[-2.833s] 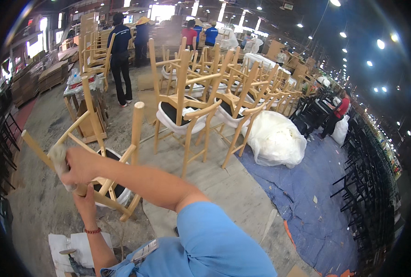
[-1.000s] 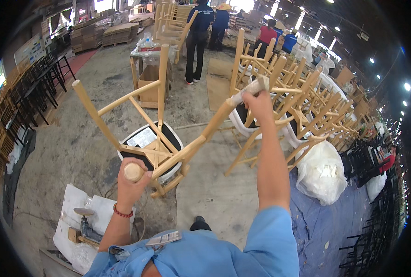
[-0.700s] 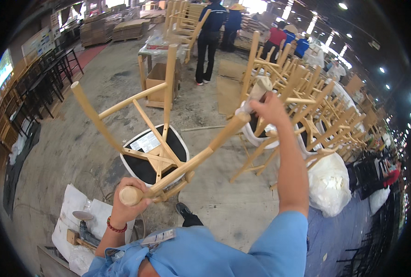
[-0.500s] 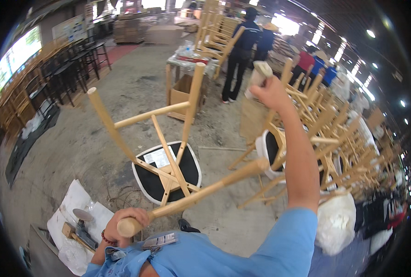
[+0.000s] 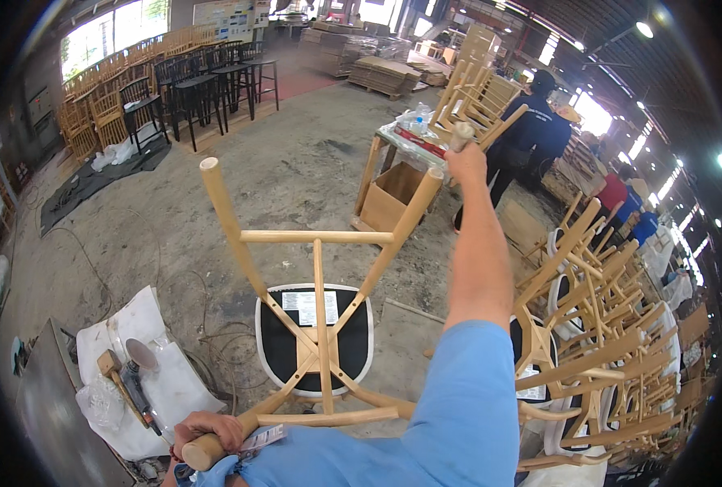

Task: The person assembles wooden chairs by attaching legs to chair frames using a rubber mallet and a power sander. They repeatedly pick up chair frames, sand the leg ends, and hammer the legs into place, then place the assembled chairs upright.

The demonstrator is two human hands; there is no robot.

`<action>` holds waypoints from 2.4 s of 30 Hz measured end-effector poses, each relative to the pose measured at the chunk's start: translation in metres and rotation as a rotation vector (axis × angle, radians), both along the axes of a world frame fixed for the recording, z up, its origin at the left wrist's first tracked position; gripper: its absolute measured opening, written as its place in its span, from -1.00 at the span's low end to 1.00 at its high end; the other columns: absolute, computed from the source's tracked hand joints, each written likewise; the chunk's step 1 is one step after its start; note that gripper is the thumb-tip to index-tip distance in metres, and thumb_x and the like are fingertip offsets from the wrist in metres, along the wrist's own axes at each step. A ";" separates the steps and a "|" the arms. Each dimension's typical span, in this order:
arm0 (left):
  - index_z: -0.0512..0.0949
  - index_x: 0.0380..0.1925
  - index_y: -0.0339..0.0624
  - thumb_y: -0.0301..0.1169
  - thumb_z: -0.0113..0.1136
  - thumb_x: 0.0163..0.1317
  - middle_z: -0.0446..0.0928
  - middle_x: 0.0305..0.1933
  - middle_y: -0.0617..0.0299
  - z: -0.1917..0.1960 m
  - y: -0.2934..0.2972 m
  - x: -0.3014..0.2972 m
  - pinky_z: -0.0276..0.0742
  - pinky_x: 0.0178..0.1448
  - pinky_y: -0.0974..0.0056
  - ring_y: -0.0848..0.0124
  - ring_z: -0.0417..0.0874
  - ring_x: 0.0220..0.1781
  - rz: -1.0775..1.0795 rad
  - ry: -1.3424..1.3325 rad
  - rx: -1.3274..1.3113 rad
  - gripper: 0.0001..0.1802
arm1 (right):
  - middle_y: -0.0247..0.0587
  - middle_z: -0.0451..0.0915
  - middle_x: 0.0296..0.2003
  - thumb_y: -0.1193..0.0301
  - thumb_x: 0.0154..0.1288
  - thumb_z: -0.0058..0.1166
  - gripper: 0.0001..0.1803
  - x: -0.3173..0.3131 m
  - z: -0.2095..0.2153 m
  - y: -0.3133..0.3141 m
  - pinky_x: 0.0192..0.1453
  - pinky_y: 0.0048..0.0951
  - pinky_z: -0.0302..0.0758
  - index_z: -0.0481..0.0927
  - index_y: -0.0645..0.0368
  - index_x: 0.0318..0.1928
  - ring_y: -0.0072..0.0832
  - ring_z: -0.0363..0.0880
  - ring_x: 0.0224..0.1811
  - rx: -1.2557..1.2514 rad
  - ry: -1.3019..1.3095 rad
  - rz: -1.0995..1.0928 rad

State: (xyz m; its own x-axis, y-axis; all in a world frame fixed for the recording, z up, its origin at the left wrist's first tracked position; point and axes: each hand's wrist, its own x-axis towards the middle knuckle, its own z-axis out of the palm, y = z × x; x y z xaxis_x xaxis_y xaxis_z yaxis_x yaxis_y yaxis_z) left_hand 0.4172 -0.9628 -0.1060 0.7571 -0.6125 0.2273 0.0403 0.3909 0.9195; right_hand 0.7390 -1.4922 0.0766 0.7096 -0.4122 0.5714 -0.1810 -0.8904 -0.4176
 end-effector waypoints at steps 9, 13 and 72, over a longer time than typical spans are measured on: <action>0.56 -0.52 -0.38 0.44 -0.33 0.32 0.57 -0.51 -0.01 0.005 -0.002 0.000 0.47 -0.15 0.11 0.14 0.60 -0.42 0.017 -0.025 -0.027 -0.03 | -0.08 0.62 -0.48 0.35 0.11 0.20 -0.57 -0.011 -0.025 -0.024 -0.50 -0.38 0.54 0.50 0.43 -0.10 -0.42 0.60 -0.60 0.352 -0.161 0.242; 0.56 -0.49 -0.38 0.38 -0.24 0.35 0.56 -0.48 -0.02 0.010 -0.004 0.011 0.47 -0.14 0.12 0.15 0.57 -0.42 -0.043 0.009 0.011 -0.10 | 0.04 0.70 -0.34 0.25 0.05 0.22 -0.53 -0.010 -0.026 -0.018 -0.23 -0.26 0.60 0.60 0.39 -0.12 -0.23 0.72 -0.40 0.173 -0.228 -0.003; 0.30 0.09 -0.25 0.12 -0.16 0.49 0.47 -0.06 0.08 -0.018 0.071 0.011 0.58 -0.26 0.34 0.41 0.61 -0.36 0.688 0.491 -0.278 -0.40 | 0.02 0.46 0.20 0.78 0.00 0.10 -0.41 -0.144 -0.125 0.491 0.15 -0.28 0.52 0.55 0.16 0.12 -0.03 0.54 0.16 -0.519 -0.036 1.619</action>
